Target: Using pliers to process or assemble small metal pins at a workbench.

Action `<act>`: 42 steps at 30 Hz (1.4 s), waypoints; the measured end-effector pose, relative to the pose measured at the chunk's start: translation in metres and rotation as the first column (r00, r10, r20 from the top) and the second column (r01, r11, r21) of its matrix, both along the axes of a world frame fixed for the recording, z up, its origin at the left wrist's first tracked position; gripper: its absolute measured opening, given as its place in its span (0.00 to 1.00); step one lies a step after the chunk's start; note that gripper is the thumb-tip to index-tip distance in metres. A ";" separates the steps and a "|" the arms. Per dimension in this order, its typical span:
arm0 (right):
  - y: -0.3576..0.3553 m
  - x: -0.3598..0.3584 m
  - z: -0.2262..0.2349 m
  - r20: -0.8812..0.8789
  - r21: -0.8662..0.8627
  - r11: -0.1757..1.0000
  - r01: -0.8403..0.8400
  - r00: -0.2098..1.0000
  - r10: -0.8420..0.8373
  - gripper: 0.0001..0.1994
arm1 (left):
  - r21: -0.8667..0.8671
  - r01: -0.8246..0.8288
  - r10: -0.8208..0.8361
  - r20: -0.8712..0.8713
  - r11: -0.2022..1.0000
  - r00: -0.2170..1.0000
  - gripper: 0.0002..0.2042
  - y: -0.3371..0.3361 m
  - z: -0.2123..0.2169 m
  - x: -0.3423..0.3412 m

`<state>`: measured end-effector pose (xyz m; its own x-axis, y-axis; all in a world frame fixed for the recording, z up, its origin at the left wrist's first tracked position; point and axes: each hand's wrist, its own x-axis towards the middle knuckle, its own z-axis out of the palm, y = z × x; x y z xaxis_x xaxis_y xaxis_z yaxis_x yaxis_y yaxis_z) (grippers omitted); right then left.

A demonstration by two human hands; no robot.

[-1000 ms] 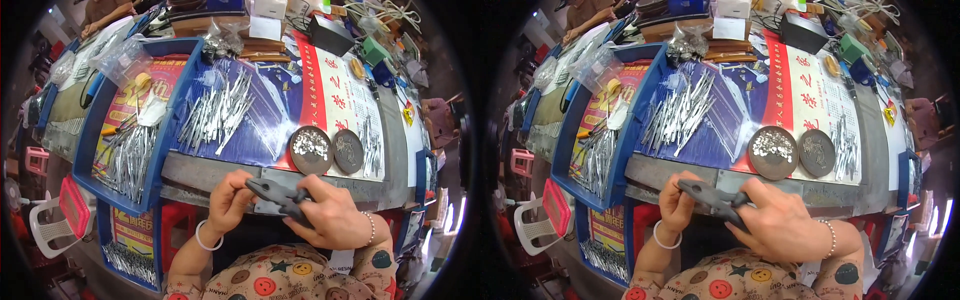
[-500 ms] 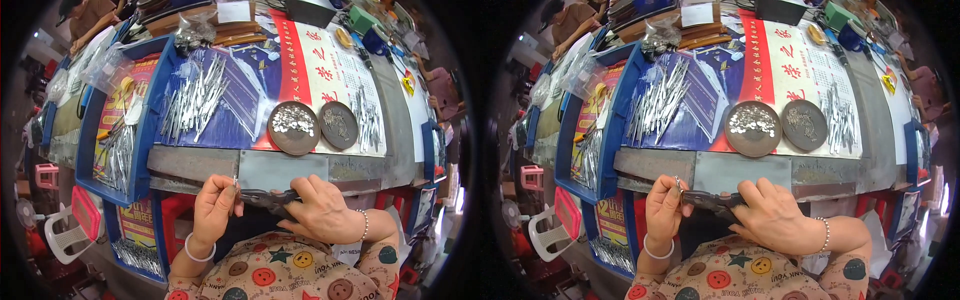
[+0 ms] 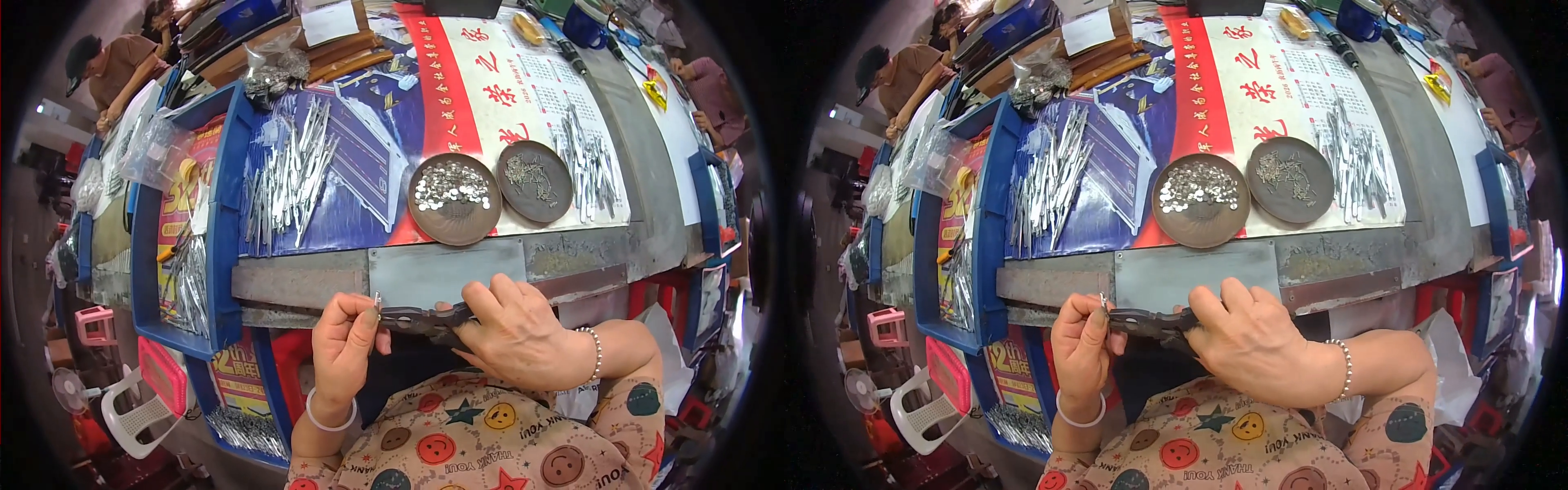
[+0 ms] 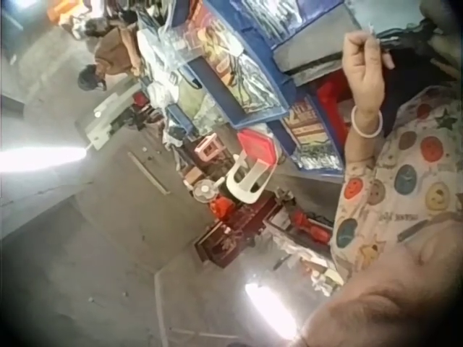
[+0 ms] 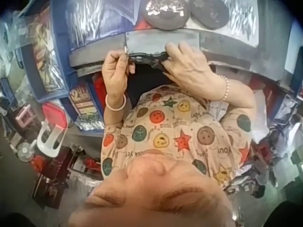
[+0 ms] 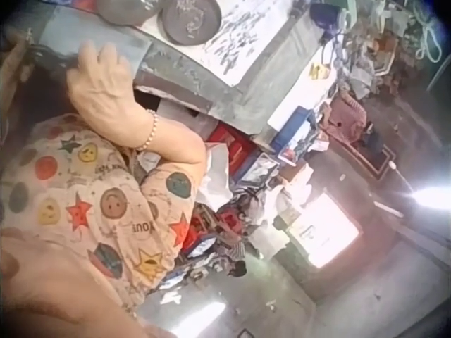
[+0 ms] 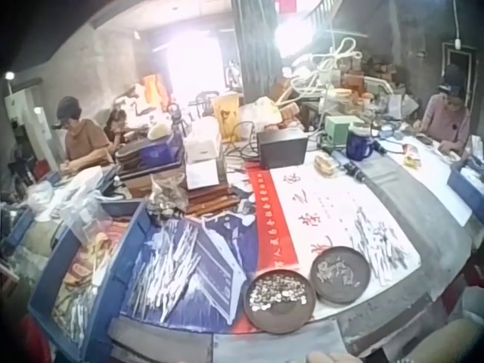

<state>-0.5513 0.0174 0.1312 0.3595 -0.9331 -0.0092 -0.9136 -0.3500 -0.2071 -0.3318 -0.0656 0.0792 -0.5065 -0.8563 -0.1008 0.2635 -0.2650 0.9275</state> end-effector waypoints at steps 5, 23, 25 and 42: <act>0.001 0.005 0.002 0.157 0.038 0.999 0.036 0.987 -0.042 0.11 | -0.033 -0.021 0.022 0.036 0.999 0.999 0.05 0.001 -0.002 0.000; -0.007 0.007 -0.002 0.207 0.094 0.995 -0.023 0.978 0.003 0.15 | 0.122 -0.035 0.034 0.009 0.992 0.999 0.05 0.001 0.001 0.007; -0.008 0.009 -0.003 0.191 0.074 0.997 -0.023 0.982 0.009 0.14 | 0.125 -0.050 0.049 0.016 0.991 0.999 0.05 0.001 0.001 0.007; -0.020 0.008 0.001 0.339 0.418 0.906 -0.070 0.937 -0.084 0.15 | -0.004 -0.052 0.052 0.107 0.999 0.993 0.04 -0.003 -0.008 0.010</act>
<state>-0.5432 -0.0024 0.1324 0.4053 -0.8715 -0.2761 -0.7607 -0.1540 -0.6306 -0.3216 -0.0683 0.0712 -0.4478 -0.8813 -0.1511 0.1762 -0.2526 0.9514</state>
